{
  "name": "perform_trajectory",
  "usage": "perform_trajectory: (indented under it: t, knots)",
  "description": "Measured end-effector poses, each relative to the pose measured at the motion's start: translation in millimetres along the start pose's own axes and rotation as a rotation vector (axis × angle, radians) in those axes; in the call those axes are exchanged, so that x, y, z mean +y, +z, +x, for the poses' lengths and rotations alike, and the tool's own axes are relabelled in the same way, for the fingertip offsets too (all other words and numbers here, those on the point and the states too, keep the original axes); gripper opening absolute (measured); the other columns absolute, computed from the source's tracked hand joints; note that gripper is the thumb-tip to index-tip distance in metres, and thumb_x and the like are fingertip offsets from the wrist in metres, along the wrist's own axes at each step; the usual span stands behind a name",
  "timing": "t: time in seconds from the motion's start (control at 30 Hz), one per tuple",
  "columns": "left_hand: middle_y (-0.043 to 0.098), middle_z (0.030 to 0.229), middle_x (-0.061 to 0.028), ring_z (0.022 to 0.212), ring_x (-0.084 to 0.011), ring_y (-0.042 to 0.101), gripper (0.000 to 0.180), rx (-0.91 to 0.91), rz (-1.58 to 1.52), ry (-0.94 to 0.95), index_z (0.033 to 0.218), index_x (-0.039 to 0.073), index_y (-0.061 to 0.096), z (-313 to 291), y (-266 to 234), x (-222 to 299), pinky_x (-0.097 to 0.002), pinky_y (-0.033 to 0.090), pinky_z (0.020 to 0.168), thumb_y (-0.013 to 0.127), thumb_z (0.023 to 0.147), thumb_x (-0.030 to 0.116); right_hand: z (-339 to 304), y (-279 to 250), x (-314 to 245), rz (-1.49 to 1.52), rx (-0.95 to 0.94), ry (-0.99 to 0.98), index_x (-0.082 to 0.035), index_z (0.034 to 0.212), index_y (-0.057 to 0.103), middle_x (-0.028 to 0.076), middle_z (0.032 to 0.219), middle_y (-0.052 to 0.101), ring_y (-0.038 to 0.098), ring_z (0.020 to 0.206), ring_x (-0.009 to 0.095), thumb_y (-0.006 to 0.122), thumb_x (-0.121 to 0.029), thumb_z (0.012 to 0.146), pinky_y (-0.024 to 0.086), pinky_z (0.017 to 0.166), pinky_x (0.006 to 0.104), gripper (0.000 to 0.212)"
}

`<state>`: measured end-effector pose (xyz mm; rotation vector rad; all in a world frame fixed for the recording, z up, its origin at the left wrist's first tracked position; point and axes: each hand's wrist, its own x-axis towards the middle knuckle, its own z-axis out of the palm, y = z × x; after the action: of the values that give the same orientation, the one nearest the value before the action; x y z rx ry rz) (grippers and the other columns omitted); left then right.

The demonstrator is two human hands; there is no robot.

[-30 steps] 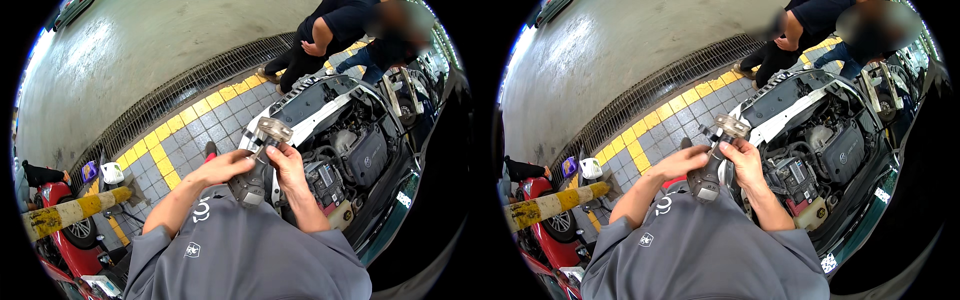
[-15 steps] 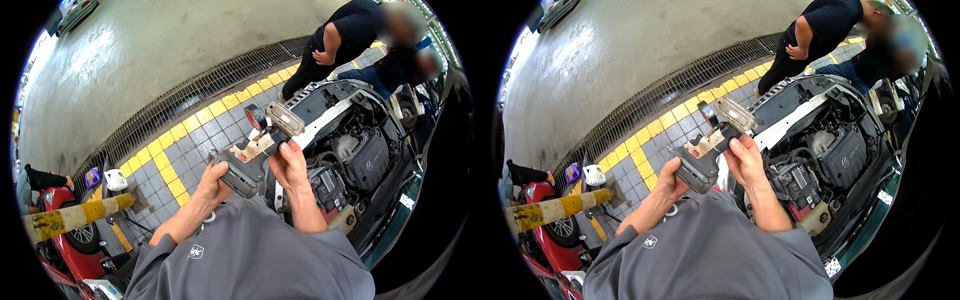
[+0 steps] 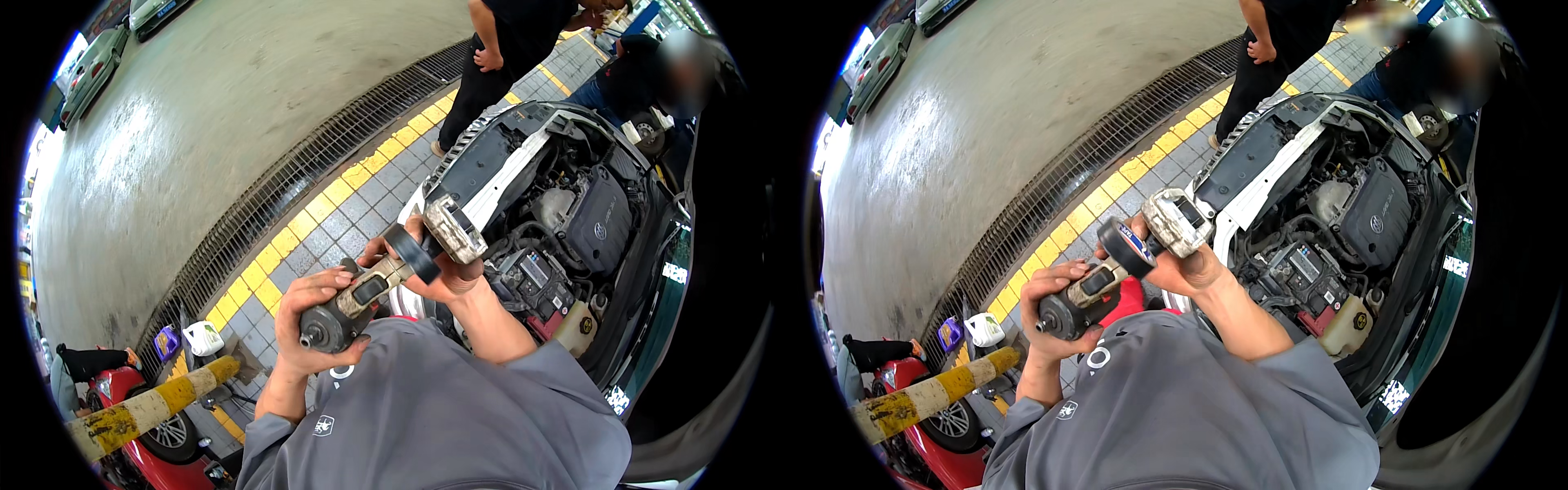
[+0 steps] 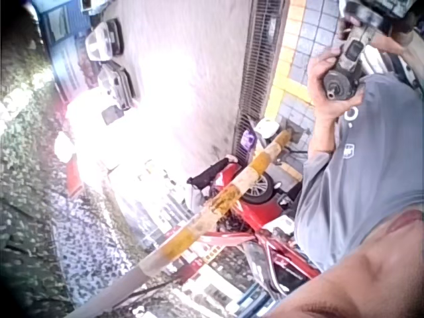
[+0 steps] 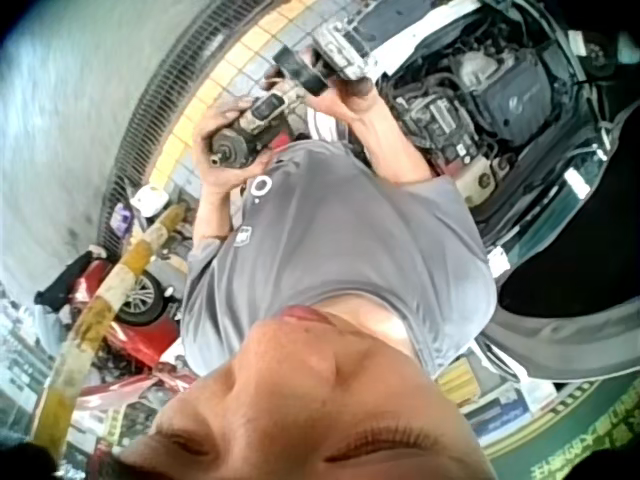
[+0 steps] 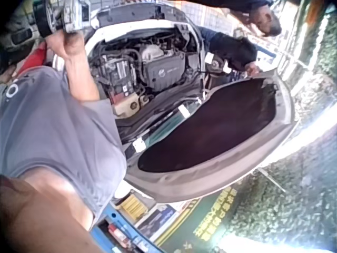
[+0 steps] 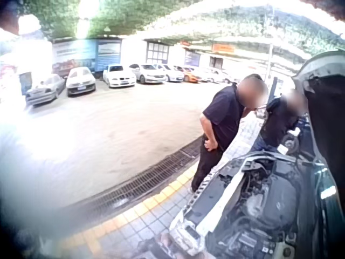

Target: The person holds a cordless power tool and repeatedly attaches and detaches a metal grinding attachment. They manipulate the tool's locking mechanism and the attachment's mounting interface, rotating the components to align them. The person does not use the tool on any surface during the clip.

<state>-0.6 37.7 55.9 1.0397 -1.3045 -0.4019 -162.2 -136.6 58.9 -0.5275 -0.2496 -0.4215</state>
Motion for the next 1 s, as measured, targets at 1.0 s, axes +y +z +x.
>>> perform_trajectory:
  t: [1.0]
  knots:
    - [0.067, 0.126, -0.0204, 0.119, -0.0375, 0.067, 0.071, -0.01, 0.371, 0.205, 0.127, 0.0, 0.056, 24, -29, 43, -0.0527, 0.053, 0.104, 0.096, 0.068, 0.01, -3, 36, 12, -0.54, 0.641, -0.015, 0.002, 0.122, 0.058, 0.008, 0.095, 0.063, 0.066, 0.086, 0.02, 0.067, -0.028, 0.101, 0.06, 0.074, 0.0379, 0.037]
